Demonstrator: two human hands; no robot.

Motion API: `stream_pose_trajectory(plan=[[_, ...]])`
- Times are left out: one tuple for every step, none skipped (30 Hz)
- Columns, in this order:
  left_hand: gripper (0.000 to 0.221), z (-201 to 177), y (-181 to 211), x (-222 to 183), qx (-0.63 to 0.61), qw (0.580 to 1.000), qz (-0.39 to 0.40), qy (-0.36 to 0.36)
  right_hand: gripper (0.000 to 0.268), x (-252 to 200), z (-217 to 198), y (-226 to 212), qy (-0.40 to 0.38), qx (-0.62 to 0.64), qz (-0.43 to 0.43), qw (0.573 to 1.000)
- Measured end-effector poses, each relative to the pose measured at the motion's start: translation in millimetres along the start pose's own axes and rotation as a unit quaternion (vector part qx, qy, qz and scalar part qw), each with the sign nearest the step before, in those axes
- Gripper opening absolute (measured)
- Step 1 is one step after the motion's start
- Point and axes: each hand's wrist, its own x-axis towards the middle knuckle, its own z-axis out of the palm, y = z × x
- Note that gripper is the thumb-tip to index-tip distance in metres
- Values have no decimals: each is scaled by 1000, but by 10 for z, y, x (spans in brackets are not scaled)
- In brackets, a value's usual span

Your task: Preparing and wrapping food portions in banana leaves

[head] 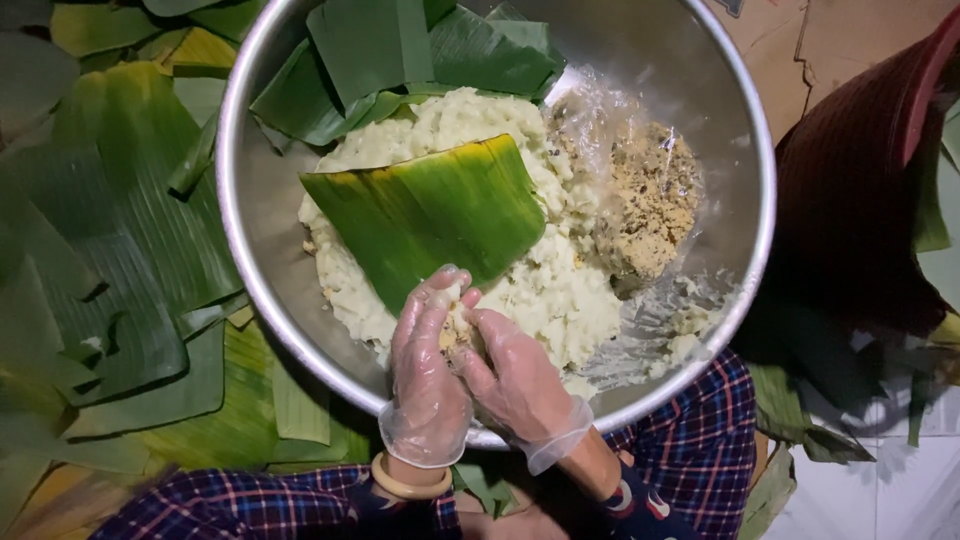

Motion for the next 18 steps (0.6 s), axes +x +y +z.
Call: stream_pose_trajectory(plan=[[35, 0, -2, 4, -4, 1000, 2, 1, 37, -1, -4, 2, -8, 1, 2, 1000], [34, 0, -5, 7, -9, 1000, 3, 2, 40, -3, -8, 4, -15, 2, 3, 1000], [34, 16, 8, 7, -8, 1000, 3, 2, 40, -3, -15, -6, -16, 2, 3, 1000], [33, 32, 21, 7, -7, 1000, -11, 17, 39, -3, -21, -16, -18, 4, 8, 1000], [33, 48, 33, 6, -5, 999, -26, 32, 38, -3, -28, -27, -20, 6, 14, 1000], [33, 54, 39, 7, -5, 999, -26, 32, 38, -1, -25, -25, -20, 6, 14, 1000], [33, 59, 46, 8, -14, 999, -34, 37, 37, 2, -21, -22, -22, 10, 19, 1000], [32, 64, 52, 9, -24, 998, -42, 42, 37, 5, -18, -20, -24, 14, 25, 999], [32, 55, 42, 14, -24, 998, -43, 42, 37, 6, -19, -20, -24, 14, 25, 999], [32, 46, 33, 19, -26, 998, -42, 40, 36, 7, -19, -22, -22, 12, 21, 999], [31, 36, 25, 25, -29, 998, -42, 38, 36, 9, -19, -24, -20, 10, 16, 1000], [31, 38, 26, 19, -29, 998, -42, 38, 36, 8, -25, -36, -21, 10, 16, 1000], [33, 39, 27, 13, -27, 998, -39, 34, 35, 8, -31, -49, -19, 14, 16, 1000], [34, 41, 29, 9, -26, 999, -36, 29, 34, 8, -37, -62, -18, 18, 16, 1000], [34, 19, 14, 10, -26, 999, -36, 29, 34, 10, -35, -58, -18, 18, 17, 1000], [35, -1, 0, 12, -13, 1000, -15, 11, 36, 11, -33, -55, -18, 16, 15, 1000], [35, -20, -14, 13, 0, 1000, 7, -7, 38, 12, -32, -52, -19, 13, 13, 1000], [35, -18, -17, 16, 1, 1000, 7, -7, 38, 11, -28, -39, -18, 13, 13, 1000]])
